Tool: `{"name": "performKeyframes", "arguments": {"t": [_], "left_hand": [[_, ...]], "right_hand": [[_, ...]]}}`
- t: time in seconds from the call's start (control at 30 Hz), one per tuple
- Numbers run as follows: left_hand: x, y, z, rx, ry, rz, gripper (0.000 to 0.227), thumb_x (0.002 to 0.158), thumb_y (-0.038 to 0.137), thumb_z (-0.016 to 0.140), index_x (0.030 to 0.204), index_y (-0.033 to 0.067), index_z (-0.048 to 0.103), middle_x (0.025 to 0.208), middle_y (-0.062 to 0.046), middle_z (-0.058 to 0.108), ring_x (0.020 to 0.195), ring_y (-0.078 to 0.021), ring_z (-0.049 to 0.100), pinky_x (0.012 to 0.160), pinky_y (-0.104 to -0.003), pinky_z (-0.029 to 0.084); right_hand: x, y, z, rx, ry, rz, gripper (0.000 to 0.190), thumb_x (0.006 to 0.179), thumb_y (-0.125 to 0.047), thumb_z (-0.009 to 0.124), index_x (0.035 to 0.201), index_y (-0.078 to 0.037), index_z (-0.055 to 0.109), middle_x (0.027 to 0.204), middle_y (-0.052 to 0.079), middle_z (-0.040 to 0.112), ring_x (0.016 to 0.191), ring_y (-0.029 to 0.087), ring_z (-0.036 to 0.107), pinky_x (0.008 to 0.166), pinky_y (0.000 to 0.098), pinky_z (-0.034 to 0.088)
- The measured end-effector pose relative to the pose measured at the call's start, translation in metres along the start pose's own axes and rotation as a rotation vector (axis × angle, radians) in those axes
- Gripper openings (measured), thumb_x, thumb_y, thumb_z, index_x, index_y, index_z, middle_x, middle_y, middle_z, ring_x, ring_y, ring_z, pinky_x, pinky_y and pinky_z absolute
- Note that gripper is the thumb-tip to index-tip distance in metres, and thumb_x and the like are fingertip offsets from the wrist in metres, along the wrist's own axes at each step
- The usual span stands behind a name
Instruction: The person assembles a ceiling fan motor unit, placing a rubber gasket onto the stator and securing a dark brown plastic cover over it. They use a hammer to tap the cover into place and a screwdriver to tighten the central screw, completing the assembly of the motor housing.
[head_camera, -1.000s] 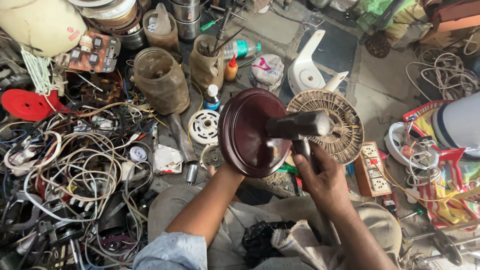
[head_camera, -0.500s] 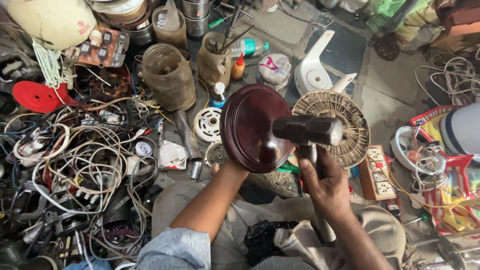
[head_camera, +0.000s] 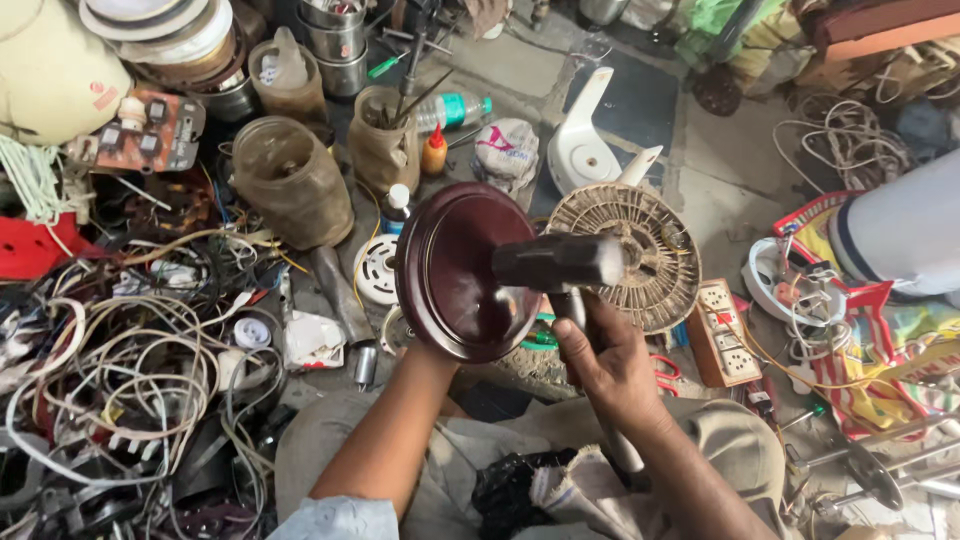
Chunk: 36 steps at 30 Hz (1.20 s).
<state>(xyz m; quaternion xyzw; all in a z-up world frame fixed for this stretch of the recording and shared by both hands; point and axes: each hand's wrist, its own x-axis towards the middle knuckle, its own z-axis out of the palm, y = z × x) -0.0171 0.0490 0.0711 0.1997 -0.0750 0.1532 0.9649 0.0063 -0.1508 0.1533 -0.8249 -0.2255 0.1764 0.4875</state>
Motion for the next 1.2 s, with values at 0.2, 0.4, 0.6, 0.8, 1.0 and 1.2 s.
{"name": "performKeyframes", "arguments": {"t": [0.2,0.4,0.6,0.8,1.0,1.2], "left_hand": [[0.003,0.009,-0.023,-0.053,0.045,0.052,0.048,0.106,0.044,0.055,0.137,0.0075,0.054,0.126,-0.012,0.062,0.112,-0.0256,0.061,0.097,-0.041,0.051],[0.002,0.067,-0.066,-0.087,0.11,0.168,0.048,0.106,0.044,0.055,0.137,0.0076,0.054,0.126,-0.012,0.062,0.113,-0.0253,0.061,0.097,-0.041,0.05],[-0.012,0.096,-0.101,-0.117,0.158,0.23,0.047,0.106,0.044,0.055,0.137,0.0077,0.054,0.126,-0.012,0.062,0.113,-0.0249,0.061,0.097,-0.04,0.05],[-0.008,0.084,-0.115,-0.116,0.191,0.225,0.047,0.107,0.044,0.055,0.137,0.0079,0.054,0.126,-0.011,0.061,0.113,-0.0246,0.061,0.098,-0.04,0.05],[-0.006,0.047,-0.12,0.023,0.266,0.242,0.046,0.107,0.044,0.054,0.136,0.008,0.053,0.126,-0.011,0.061,0.113,-0.0243,0.06,0.098,-0.04,0.05],[0.021,-0.016,-0.089,0.933,0.522,0.292,0.041,0.104,0.04,0.058,0.131,0.0091,0.056,0.125,-0.013,0.063,0.11,-0.0199,0.059,0.098,-0.034,0.048]], "right_hand": [[0.011,0.025,0.0,-0.198,0.083,-0.134,0.042,0.092,-0.031,0.074,0.124,-0.004,0.067,0.07,0.007,0.067,0.059,0.014,0.063,0.052,0.032,0.05],[0.028,0.095,-0.004,-0.573,-0.067,-0.388,0.046,0.08,-0.025,0.079,0.123,-0.013,0.069,0.091,0.014,0.075,0.079,0.03,0.076,0.068,0.0408,0.059],[0.042,0.179,0.011,-0.868,-0.396,-0.604,0.047,0.077,-0.02,0.074,0.123,-0.017,0.067,0.097,0.009,0.071,0.092,0.033,0.068,0.073,0.0467,0.056],[0.043,0.212,0.026,-0.782,-0.48,-0.587,0.044,0.073,-0.018,0.077,0.115,-0.016,0.066,0.096,0.007,0.068,0.096,0.032,0.067,0.081,0.0454,0.055],[0.041,0.218,0.032,-0.718,-0.479,-0.505,0.048,0.074,-0.018,0.077,0.121,-0.015,0.065,0.106,0.008,0.069,0.102,0.032,0.065,0.086,0.0455,0.053],[0.035,0.204,0.024,-0.834,-0.511,-0.296,0.039,0.08,-0.022,0.074,0.119,-0.017,0.067,0.105,0.01,0.071,0.102,0.034,0.067,0.085,0.0478,0.053]]}}
